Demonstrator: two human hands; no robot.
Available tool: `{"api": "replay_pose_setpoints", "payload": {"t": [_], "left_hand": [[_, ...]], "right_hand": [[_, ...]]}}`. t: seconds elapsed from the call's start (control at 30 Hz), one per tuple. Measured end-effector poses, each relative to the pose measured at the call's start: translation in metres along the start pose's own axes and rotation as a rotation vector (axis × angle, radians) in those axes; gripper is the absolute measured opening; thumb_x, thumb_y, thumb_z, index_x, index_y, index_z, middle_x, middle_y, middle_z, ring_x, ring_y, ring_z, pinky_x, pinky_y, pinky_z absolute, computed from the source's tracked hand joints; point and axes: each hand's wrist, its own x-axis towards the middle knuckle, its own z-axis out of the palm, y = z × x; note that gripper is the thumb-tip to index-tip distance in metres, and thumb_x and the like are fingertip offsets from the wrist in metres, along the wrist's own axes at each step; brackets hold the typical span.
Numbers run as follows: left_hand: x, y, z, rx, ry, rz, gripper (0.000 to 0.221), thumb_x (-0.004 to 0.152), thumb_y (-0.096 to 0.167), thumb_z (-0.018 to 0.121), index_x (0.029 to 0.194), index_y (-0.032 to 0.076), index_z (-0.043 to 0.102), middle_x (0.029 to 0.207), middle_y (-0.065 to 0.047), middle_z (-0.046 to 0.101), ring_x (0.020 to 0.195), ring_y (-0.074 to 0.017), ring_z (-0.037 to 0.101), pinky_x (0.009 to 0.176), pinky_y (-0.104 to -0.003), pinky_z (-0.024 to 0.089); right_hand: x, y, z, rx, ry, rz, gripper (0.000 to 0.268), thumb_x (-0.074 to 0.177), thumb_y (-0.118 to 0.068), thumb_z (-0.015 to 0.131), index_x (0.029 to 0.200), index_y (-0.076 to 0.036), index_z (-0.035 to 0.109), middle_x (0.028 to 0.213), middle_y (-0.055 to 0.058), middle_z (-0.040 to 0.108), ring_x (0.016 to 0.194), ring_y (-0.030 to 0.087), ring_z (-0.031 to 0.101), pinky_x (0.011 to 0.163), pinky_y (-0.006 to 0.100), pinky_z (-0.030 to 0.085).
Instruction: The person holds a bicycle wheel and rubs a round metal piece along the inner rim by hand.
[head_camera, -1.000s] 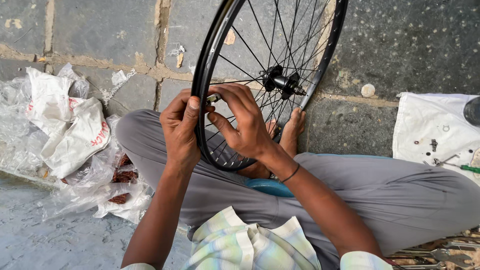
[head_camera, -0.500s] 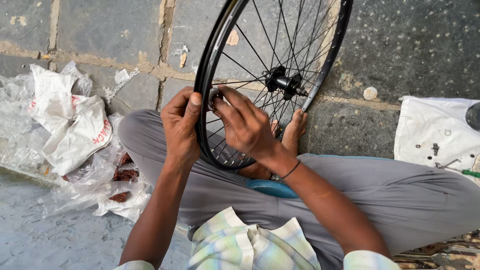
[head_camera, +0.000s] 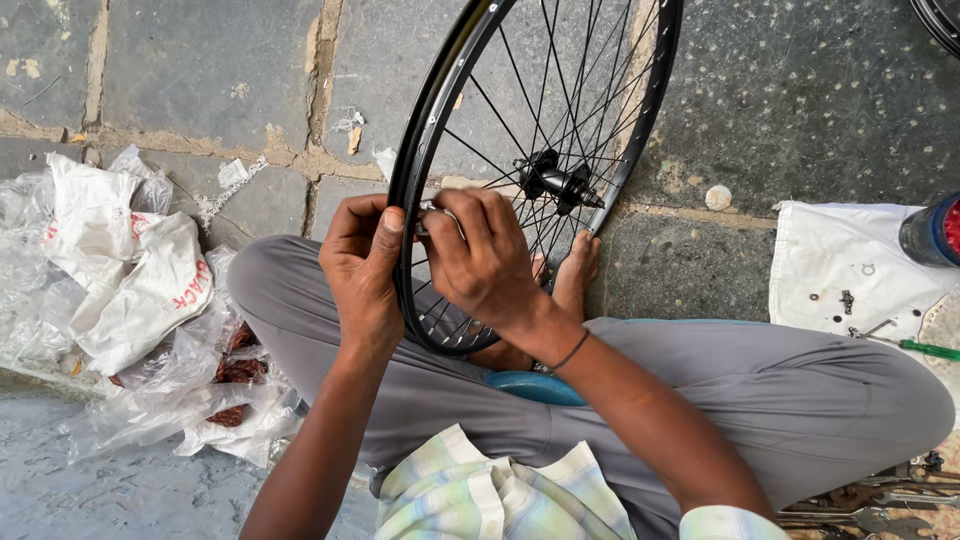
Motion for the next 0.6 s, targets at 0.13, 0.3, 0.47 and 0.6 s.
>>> {"api": "replay_pose_setpoints", "payload": {"t": [0.13,0.3,0.47,0.6], "left_hand": [[0.021,0.01,-0.002,0.391,-0.029,0.201,0.048,0.109,0.048,0.058,0.104,0.002,0.068,0.088,0.001,0.054,0.078,-0.0094,0.048,0.068,-0.027,0.038],[0.072,0.019,0.007,0.518,-0.117,0.025,0.069,0.105,0.059,0.046,0.075,0.002,0.069,0.062,-0.001,0.053,0.056,-0.0131,0.044,0.055,-0.035,0.034],[-0.004,0.0,-0.018,0.407,-0.14,0.049,0.064,0.108,0.051,0.05,0.081,-0.003,0.073,0.068,-0.005,0.063,0.062,-0.0138,0.054,0.058,-0.032,0.04],[-0.055,-0.051,-0.029,0.087,-0.068,0.046,0.059,0.11,0.046,0.054,0.077,-0.002,0.063,0.07,-0.005,0.058,0.066,-0.0153,0.052,0.063,-0.032,0.044]], "right_hand": [[-0.007,-0.029,-0.01,0.197,-0.05,0.388,0.019,0.093,0.0,0.073,0.109,0.004,0.064,0.099,0.015,0.065,0.093,0.031,0.063,0.082,0.04,0.053],[-0.009,-0.017,-0.031,0.413,-0.065,0.752,0.026,0.099,-0.008,0.072,0.123,-0.001,0.069,0.109,0.01,0.073,0.096,0.019,0.073,0.082,0.031,0.058],[-0.016,-0.02,-0.036,0.413,-0.032,0.613,0.026,0.102,-0.002,0.064,0.128,0.001,0.068,0.116,0.013,0.071,0.105,0.024,0.068,0.089,0.036,0.056],[-0.035,-0.028,-0.019,0.384,-0.124,0.491,0.029,0.093,0.005,0.064,0.121,0.0,0.07,0.111,0.011,0.072,0.104,0.028,0.066,0.09,0.039,0.055]]}}
